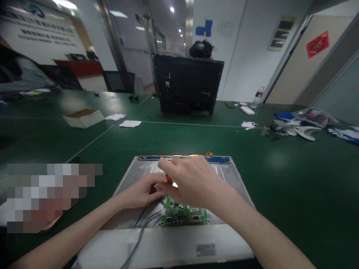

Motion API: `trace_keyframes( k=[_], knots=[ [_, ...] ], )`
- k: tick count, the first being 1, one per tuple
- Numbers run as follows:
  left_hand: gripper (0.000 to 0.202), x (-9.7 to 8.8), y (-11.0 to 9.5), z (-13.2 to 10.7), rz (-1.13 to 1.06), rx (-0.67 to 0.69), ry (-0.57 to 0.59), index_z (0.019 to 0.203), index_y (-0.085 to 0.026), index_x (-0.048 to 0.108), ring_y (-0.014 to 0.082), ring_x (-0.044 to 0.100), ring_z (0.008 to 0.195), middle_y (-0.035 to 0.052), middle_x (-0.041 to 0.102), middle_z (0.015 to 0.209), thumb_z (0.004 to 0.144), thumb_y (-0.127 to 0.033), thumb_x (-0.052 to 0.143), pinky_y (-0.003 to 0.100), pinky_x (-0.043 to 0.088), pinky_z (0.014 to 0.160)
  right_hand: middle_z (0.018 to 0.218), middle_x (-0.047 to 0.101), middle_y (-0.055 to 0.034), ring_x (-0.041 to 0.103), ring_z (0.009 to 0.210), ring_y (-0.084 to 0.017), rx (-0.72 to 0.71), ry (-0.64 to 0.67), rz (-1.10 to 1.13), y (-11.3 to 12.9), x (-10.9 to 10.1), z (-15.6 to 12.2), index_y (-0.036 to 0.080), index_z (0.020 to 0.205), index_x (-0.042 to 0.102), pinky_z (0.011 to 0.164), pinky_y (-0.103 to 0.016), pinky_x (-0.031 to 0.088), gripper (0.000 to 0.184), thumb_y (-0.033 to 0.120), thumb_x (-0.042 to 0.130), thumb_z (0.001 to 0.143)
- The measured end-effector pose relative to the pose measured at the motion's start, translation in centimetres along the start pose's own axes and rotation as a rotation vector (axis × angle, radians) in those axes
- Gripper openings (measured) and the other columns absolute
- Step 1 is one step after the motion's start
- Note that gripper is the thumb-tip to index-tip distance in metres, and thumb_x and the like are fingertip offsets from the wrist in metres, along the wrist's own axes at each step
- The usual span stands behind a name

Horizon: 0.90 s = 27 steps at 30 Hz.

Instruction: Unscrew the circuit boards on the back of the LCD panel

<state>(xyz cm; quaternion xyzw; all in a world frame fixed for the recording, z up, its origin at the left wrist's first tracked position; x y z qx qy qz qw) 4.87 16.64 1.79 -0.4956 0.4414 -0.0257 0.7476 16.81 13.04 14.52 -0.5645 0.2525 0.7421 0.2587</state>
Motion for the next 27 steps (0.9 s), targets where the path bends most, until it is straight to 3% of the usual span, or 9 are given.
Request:
trace_keyframes(
  k=[4, 7, 10, 17, 22, 27],
  knots=[
    [0.010, -0.06, 0.04, -0.04, 0.001, -0.003, 0.000, 0.089, -0.017, 0.067, 0.0215, 0.062, 0.087, 0.0047, 0.070, 0.092, 0.080, -0.016, 0.062, 0.033, 0.048, 0.081, 0.082, 0.069, -0.0027, 0.059, 0.064, -0.016, 0.022, 0.024, -0.025, -0.19, 0.15, 0.11, 0.018, 0.098, 0.057, 0.054, -0.027, 0.021, 0.016, 0.033, 0.051, 0.098],
    [0.008, -0.06, -0.01, -0.03, -0.007, 0.021, -0.007, 0.088, -0.017, 0.067, 0.0210, 0.062, 0.085, 0.0046, 0.070, 0.091, 0.082, -0.017, 0.061, 0.032, 0.048, 0.080, 0.084, 0.069, -0.0027, 0.057, 0.064, -0.015, 0.010, 0.000, -0.001, 0.06, -0.02, 0.10, 0.017, 0.098, 0.056, 0.054, -0.027, 0.022, 0.008, 0.021, 0.054, 0.091],
    [0.008, 0.00, -0.12, 0.00, -0.008, 0.044, -0.005, 0.088, -0.016, 0.066, 0.0208, 0.061, 0.084, 0.0047, 0.069, 0.089, 0.083, -0.018, 0.060, 0.032, 0.048, 0.079, 0.087, 0.068, -0.0030, 0.056, 0.065, -0.015, -0.016, -0.027, 0.021, 0.31, -0.21, 0.00, 0.016, 0.099, 0.055, 0.054, -0.027, 0.024, 0.015, 0.018, 0.057, 0.085],
    [0.012, -0.09, -0.08, 0.00, 0.014, 0.008, 0.002, 0.088, -0.017, 0.065, 0.0200, 0.061, 0.081, 0.0031, 0.068, 0.086, 0.078, -0.013, 0.060, 0.031, 0.047, 0.076, 0.081, 0.068, -0.0025, 0.057, 0.063, -0.016, 0.018, 0.000, -0.040, -0.11, -0.03, 0.19, 0.019, 0.095, 0.057, 0.053, -0.027, 0.021, 0.020, 0.038, 0.055, 0.096],
    [0.008, -0.05, -0.19, 0.05, -0.002, 0.020, 0.003, 0.088, -0.017, 0.066, 0.0203, 0.061, 0.083, 0.0043, 0.069, 0.089, 0.081, -0.018, 0.061, 0.031, 0.048, 0.078, 0.082, 0.068, -0.0022, 0.055, 0.061, -0.014, 0.002, -0.019, -0.022, 0.21, 0.06, 0.16, 0.018, 0.095, 0.055, 0.053, -0.027, 0.021, 0.006, 0.021, 0.053, 0.091],
    [0.009, 0.08, -0.22, 0.04, -0.006, 0.034, 0.000, 0.089, -0.016, 0.066, 0.0191, 0.059, 0.080, 0.0036, 0.068, 0.086, 0.082, -0.018, 0.060, 0.030, 0.047, 0.074, 0.090, 0.068, -0.0035, 0.058, 0.066, -0.015, -0.040, -0.046, 0.026, 0.50, -0.17, -0.12, 0.017, 0.098, 0.054, 0.054, -0.028, 0.024, 0.014, 0.020, 0.057, 0.085]
  ],
)
Point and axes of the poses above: each hand's wrist, its own z-axis towards the middle knuckle, its own x-axis out of the palm, y = z × x, the point moved 7 cm from there along z, towards the middle knuckle
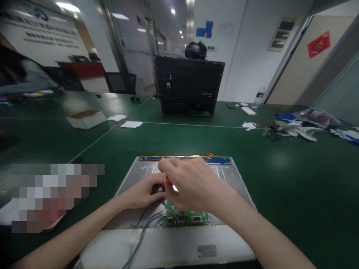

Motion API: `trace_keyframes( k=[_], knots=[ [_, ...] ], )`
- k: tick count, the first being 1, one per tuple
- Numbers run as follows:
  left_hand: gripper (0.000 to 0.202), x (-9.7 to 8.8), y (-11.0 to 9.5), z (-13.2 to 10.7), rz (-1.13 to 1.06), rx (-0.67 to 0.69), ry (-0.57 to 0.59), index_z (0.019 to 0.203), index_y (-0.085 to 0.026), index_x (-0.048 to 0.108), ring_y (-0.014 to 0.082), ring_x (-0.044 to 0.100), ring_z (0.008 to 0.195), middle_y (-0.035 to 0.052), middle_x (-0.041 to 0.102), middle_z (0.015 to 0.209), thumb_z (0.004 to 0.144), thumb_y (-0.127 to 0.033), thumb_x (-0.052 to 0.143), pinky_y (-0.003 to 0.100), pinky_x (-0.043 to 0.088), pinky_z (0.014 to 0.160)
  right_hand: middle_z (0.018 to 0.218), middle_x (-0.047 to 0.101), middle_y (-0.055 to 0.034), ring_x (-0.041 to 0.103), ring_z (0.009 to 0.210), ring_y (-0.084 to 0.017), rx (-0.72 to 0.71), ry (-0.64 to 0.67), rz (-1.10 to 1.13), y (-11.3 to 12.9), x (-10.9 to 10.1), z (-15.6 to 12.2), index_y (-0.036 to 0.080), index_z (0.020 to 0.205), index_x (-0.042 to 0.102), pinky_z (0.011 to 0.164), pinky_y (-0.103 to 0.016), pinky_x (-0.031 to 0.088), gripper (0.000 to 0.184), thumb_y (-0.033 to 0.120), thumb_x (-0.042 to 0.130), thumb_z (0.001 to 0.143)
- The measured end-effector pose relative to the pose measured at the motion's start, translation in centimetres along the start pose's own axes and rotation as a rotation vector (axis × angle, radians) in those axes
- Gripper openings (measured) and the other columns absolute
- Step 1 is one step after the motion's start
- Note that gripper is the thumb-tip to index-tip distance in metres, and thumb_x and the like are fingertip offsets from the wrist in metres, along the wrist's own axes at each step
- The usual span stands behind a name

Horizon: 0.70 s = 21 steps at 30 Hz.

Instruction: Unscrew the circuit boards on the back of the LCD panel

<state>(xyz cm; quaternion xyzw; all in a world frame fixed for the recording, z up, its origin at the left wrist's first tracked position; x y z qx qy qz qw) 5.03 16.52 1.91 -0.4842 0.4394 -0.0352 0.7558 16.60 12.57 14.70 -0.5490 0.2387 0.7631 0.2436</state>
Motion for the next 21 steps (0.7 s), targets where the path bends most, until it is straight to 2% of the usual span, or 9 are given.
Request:
trace_keyframes(
  k=[5, 10, 15, 18, 21],
  knots=[
    [0.012, -0.05, 0.10, -0.01, 0.009, -0.006, 0.004, 0.088, -0.017, 0.065, 0.0192, 0.059, 0.078, 0.0024, 0.066, 0.082, 0.079, -0.013, 0.058, 0.029, 0.046, 0.073, 0.083, 0.070, -0.0029, 0.062, 0.066, -0.018, 0.051, 0.050, -0.047, -0.50, 0.24, 0.16, 0.019, 0.096, 0.055, 0.053, -0.027, 0.022, 0.018, 0.037, 0.058, 0.094],
    [0.008, -0.19, -0.04, -0.01, -0.010, 0.006, -0.011, 0.088, -0.016, 0.065, 0.0209, 0.061, 0.084, 0.0043, 0.068, 0.087, 0.082, -0.018, 0.061, 0.032, 0.047, 0.078, 0.080, 0.070, -0.0028, 0.060, 0.063, -0.017, 0.054, 0.018, -0.054, -0.41, 0.35, 0.22, 0.017, 0.099, 0.054, 0.052, -0.027, 0.021, 0.010, 0.026, 0.056, 0.093],
    [0.007, -0.06, -0.21, -0.01, -0.012, 0.007, -0.004, 0.088, -0.017, 0.065, 0.0189, 0.059, 0.080, 0.0036, 0.068, 0.087, 0.082, -0.019, 0.060, 0.029, 0.046, 0.075, 0.088, 0.069, -0.0034, 0.060, 0.066, -0.016, 0.005, 0.020, 0.018, 0.02, 0.23, -0.10, 0.017, 0.103, 0.052, 0.053, -0.027, 0.024, 0.019, 0.018, 0.056, 0.085],
    [0.007, -0.19, -0.22, -0.02, 0.004, -0.003, -0.017, 0.083, -0.017, 0.063, 0.0175, 0.056, 0.074, 0.0017, 0.065, 0.080, 0.079, -0.014, 0.058, 0.028, 0.044, 0.069, 0.089, 0.070, -0.0038, 0.061, 0.068, -0.017, 0.011, 0.041, 0.006, -0.06, 0.16, -0.01, 0.018, 0.099, 0.053, 0.054, -0.028, 0.023, 0.013, 0.026, 0.057, 0.091],
    [0.009, -0.22, -0.20, -0.02, 0.007, -0.012, -0.010, 0.084, -0.017, 0.063, 0.0183, 0.057, 0.075, 0.0014, 0.065, 0.079, 0.078, -0.014, 0.058, 0.029, 0.045, 0.070, 0.081, 0.070, -0.0025, 0.061, 0.065, -0.017, 0.044, 0.073, -0.027, -0.32, 0.34, 0.14, 0.018, 0.097, 0.053, 0.053, -0.028, 0.021, 0.019, 0.037, 0.057, 0.095]
  ],
)
Point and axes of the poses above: each hand's wrist, its own z-axis towards the middle knuckle, its own x-axis out of the palm, y = z × x, the point moved 7 cm from there along z, towards the middle knuckle
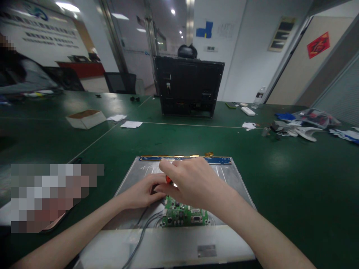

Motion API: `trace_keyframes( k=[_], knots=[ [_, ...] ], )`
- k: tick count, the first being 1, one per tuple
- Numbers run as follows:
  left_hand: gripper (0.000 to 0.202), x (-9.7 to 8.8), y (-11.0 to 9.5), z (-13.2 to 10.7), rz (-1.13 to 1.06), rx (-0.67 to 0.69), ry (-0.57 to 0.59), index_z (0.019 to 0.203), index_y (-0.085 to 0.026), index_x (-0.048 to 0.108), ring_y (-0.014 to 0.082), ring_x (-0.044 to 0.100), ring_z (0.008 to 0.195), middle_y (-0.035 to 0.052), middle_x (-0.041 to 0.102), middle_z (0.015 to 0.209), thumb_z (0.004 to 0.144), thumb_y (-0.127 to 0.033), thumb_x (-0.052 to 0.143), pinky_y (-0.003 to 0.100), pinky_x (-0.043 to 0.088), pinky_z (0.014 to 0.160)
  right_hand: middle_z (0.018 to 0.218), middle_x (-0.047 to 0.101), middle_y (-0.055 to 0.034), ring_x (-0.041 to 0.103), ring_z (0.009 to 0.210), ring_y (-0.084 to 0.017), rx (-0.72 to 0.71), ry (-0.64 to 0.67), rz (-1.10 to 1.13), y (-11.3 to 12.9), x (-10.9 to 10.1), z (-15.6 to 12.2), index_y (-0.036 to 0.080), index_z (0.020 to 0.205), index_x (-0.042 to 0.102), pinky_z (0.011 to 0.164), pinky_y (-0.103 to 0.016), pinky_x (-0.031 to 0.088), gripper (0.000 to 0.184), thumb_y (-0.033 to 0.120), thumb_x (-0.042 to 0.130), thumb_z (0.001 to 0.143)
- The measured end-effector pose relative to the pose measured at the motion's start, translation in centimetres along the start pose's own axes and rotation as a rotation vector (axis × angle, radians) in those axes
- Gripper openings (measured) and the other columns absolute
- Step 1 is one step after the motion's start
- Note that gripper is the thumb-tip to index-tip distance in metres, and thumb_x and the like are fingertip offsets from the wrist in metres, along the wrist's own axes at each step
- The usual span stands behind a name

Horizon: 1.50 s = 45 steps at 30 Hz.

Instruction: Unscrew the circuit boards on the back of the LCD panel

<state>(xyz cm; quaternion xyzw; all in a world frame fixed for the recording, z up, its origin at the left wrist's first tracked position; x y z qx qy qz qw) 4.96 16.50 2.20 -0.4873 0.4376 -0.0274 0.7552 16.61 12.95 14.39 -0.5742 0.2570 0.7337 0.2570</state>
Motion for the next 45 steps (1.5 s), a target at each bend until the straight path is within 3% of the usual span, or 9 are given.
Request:
trace_keyframes(
  k=[4, 7, 14, 18, 21, 28, 32, 35, 45],
  knots=[
    [0.007, 0.10, 0.12, -0.02, -0.020, 0.003, 0.009, 0.087, -0.017, 0.065, 0.0204, 0.060, 0.083, 0.0042, 0.069, 0.088, 0.082, -0.019, 0.061, 0.031, 0.047, 0.077, 0.084, 0.069, -0.0024, 0.058, 0.063, -0.015, -0.008, -0.019, 0.000, 0.09, -0.09, -0.06, 0.018, 0.098, 0.054, 0.052, -0.027, 0.021, 0.008, 0.024, 0.054, 0.092],
    [0.008, 0.24, 0.30, -0.05, -0.020, 0.002, 0.013, 0.089, -0.017, 0.066, 0.0197, 0.059, 0.082, 0.0045, 0.069, 0.089, 0.083, -0.019, 0.061, 0.031, 0.047, 0.076, 0.091, 0.069, -0.0040, 0.057, 0.065, -0.014, -0.028, -0.037, 0.022, 0.25, -0.27, -0.19, 0.017, 0.101, 0.054, 0.053, -0.027, 0.022, 0.017, 0.018, 0.056, 0.084],
    [0.009, 0.07, 0.18, 0.02, 0.002, 0.010, 0.004, 0.086, -0.016, 0.064, 0.0180, 0.057, 0.074, 0.0020, 0.065, 0.080, 0.078, -0.014, 0.060, 0.028, 0.044, 0.069, 0.083, 0.069, -0.0032, 0.058, 0.066, -0.016, 0.004, -0.009, -0.020, -0.06, -0.04, 0.00, 0.018, 0.099, 0.056, 0.054, -0.028, 0.020, 0.017, 0.035, 0.055, 0.096],
    [0.009, 0.02, 0.06, -0.02, -0.007, 0.021, 0.005, 0.088, -0.017, 0.066, 0.0197, 0.059, 0.080, 0.0036, 0.068, 0.086, 0.081, -0.018, 0.061, 0.029, 0.045, 0.073, 0.088, 0.068, -0.0035, 0.055, 0.065, -0.014, -0.024, -0.028, -0.008, 0.25, -0.15, -0.11, 0.017, 0.098, 0.055, 0.053, -0.029, 0.020, 0.008, 0.022, 0.053, 0.092],
    [0.007, 0.06, 0.05, -0.05, 0.006, 0.017, 0.008, 0.087, -0.017, 0.065, 0.0185, 0.058, 0.077, 0.0031, 0.067, 0.084, 0.082, -0.021, 0.063, 0.028, 0.044, 0.069, 0.093, 0.067, -0.0038, 0.053, 0.065, -0.014, -0.062, -0.039, 0.028, 0.57, -0.32, -0.28, 0.016, 0.100, 0.055, 0.053, -0.028, 0.022, 0.015, 0.017, 0.054, 0.085],
    [0.007, 0.05, -0.01, 0.02, 0.000, 0.004, 0.014, 0.086, -0.017, 0.064, 0.0189, 0.057, 0.077, 0.0026, 0.066, 0.081, 0.083, -0.023, 0.063, 0.029, 0.045, 0.070, 0.083, 0.067, -0.0040, 0.057, 0.068, -0.016, -0.028, -0.037, -0.040, 0.09, -0.18, -0.07, 0.018, 0.099, 0.057, 0.055, -0.028, 0.021, 0.016, 0.033, 0.056, 0.096],
    [0.008, 0.05, 0.19, 0.00, -0.012, -0.005, 0.013, 0.087, -0.017, 0.065, 0.0216, 0.060, 0.085, 0.0046, 0.069, 0.088, 0.083, -0.023, 0.063, 0.032, 0.047, 0.078, 0.089, 0.068, -0.0046, 0.058, 0.071, -0.016, -0.034, -0.040, 0.003, 0.21, -0.17, -0.11, 0.017, 0.100, 0.056, 0.056, -0.028, 0.023, 0.009, 0.023, 0.054, 0.094],
    [0.007, 0.15, 0.26, -0.02, -0.012, -0.001, 0.020, 0.086, -0.017, 0.065, 0.0206, 0.060, 0.082, 0.0045, 0.069, 0.088, 0.083, -0.023, 0.063, 0.032, 0.048, 0.076, 0.096, 0.068, -0.0048, 0.058, 0.073, -0.016, -0.047, -0.038, 0.066, 0.44, -0.20, -0.25, 0.017, 0.105, 0.055, 0.056, -0.028, 0.025, 0.019, 0.017, 0.054, 0.087],
    [0.008, 0.03, 0.13, -0.07, -0.020, -0.014, 0.000, 0.089, -0.017, 0.068, 0.0201, 0.061, 0.082, 0.0043, 0.070, 0.088, 0.083, -0.022, 0.065, 0.031, 0.048, 0.075, 0.095, 0.067, -0.0055, 0.058, 0.074, -0.016, -0.062, -0.019, 0.036, 0.51, -0.02, -0.23, 0.018, 0.102, 0.055, 0.056, -0.029, 0.025, 0.013, 0.016, 0.051, 0.090]
  ],
)
Point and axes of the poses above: each hand's wrist, its own z-axis towards the middle knuckle, its own x-axis out of the palm, y = z × x, the point moved 7 cm from there along z, towards the middle knuckle
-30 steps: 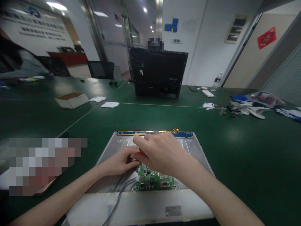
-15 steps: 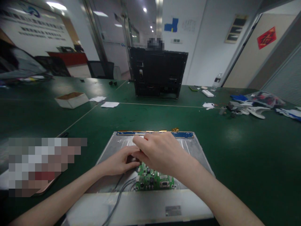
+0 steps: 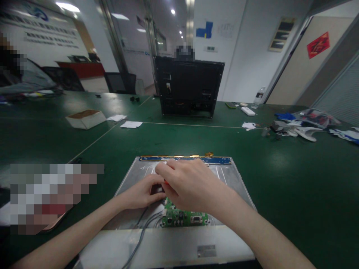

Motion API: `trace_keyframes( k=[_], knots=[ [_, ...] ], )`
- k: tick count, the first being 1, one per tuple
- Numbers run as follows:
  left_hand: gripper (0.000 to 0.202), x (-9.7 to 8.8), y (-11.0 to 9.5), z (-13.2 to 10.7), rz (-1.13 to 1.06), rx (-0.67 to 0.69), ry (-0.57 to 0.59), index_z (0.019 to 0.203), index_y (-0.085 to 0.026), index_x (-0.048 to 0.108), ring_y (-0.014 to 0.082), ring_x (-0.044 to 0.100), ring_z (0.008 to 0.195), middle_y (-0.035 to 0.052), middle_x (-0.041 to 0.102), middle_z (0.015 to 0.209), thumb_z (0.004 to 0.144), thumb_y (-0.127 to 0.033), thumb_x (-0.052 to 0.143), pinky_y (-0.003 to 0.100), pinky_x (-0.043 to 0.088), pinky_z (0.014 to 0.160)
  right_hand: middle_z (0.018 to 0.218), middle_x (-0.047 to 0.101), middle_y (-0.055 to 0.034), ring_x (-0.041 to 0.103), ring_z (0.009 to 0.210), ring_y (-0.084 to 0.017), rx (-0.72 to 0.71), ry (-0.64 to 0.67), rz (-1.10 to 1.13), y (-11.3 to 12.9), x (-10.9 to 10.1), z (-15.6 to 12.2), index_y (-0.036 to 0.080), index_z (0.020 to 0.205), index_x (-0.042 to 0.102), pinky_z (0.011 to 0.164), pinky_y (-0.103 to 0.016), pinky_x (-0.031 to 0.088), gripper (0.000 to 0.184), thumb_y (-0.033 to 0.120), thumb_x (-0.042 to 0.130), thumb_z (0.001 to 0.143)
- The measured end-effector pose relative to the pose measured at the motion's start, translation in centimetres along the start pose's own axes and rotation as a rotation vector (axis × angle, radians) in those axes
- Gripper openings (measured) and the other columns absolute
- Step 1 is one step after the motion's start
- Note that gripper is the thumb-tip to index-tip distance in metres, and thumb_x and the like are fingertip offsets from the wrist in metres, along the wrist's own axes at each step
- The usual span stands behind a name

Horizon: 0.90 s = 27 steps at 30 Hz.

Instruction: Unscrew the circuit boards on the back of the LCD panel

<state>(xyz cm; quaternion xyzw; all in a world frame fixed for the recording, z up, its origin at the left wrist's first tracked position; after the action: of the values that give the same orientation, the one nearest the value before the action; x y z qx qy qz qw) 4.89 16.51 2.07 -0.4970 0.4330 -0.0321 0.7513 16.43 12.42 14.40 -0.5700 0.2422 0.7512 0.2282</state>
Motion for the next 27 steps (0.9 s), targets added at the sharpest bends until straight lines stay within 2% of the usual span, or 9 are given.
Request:
trace_keyframes(
  k=[7, 13, 19, 27],
  knots=[
    [0.008, 0.24, -0.09, 0.20, -0.062, 0.027, 0.019, 0.087, -0.017, 0.069, 0.0189, 0.063, 0.081, 0.0040, 0.071, 0.087, 0.087, -0.023, 0.065, 0.029, 0.048, 0.075, 0.095, 0.067, -0.0049, 0.057, 0.073, -0.015, -0.008, -0.006, 0.010, 0.04, 0.09, 0.03, 0.017, 0.100, 0.055, 0.055, -0.029, 0.023, 0.015, 0.013, 0.050, 0.087],
    [0.007, 0.30, 0.20, 0.23, -0.086, 0.015, 0.027, 0.086, -0.016, 0.068, 0.0191, 0.062, 0.081, 0.0045, 0.070, 0.087, 0.087, -0.022, 0.064, 0.029, 0.048, 0.074, 0.089, 0.068, -0.0042, 0.058, 0.070, -0.016, 0.040, -0.016, -0.034, -0.33, -0.13, 0.13, 0.017, 0.098, 0.056, 0.055, -0.028, 0.024, 0.012, 0.029, 0.055, 0.095],
    [0.007, 0.32, 0.37, 0.29, -0.154, 0.022, 0.029, 0.085, -0.016, 0.066, 0.0200, 0.062, 0.084, 0.0048, 0.070, 0.089, 0.087, -0.022, 0.065, 0.030, 0.049, 0.077, 0.088, 0.069, -0.0035, 0.057, 0.067, -0.014, 0.033, -0.060, -0.023, -0.24, -0.50, 0.13, 0.017, 0.095, 0.056, 0.055, -0.027, 0.024, 0.005, 0.018, 0.054, 0.091],
    [0.008, 0.30, 0.22, 0.33, -0.153, 0.057, 0.035, 0.083, -0.016, 0.068, 0.0196, 0.063, 0.084, 0.0048, 0.071, 0.090, 0.088, -0.021, 0.065, 0.031, 0.048, 0.079, 0.084, 0.067, -0.0030, 0.056, 0.066, -0.014, 0.020, -0.088, -0.038, -0.23, -0.50, 0.19, 0.017, 0.091, 0.056, 0.055, -0.027, 0.025, 0.003, 0.019, 0.053, 0.091]
  ],
)
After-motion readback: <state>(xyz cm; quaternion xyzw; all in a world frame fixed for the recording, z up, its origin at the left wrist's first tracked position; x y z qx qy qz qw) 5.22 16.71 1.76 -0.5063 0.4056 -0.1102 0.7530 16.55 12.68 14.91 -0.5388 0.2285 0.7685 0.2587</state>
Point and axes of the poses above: each hand's wrist, its own z-axis towards the middle knuckle, its own x-axis out of the palm, y = z × x, the point moved 7 cm from there along z, towards the middle knuckle
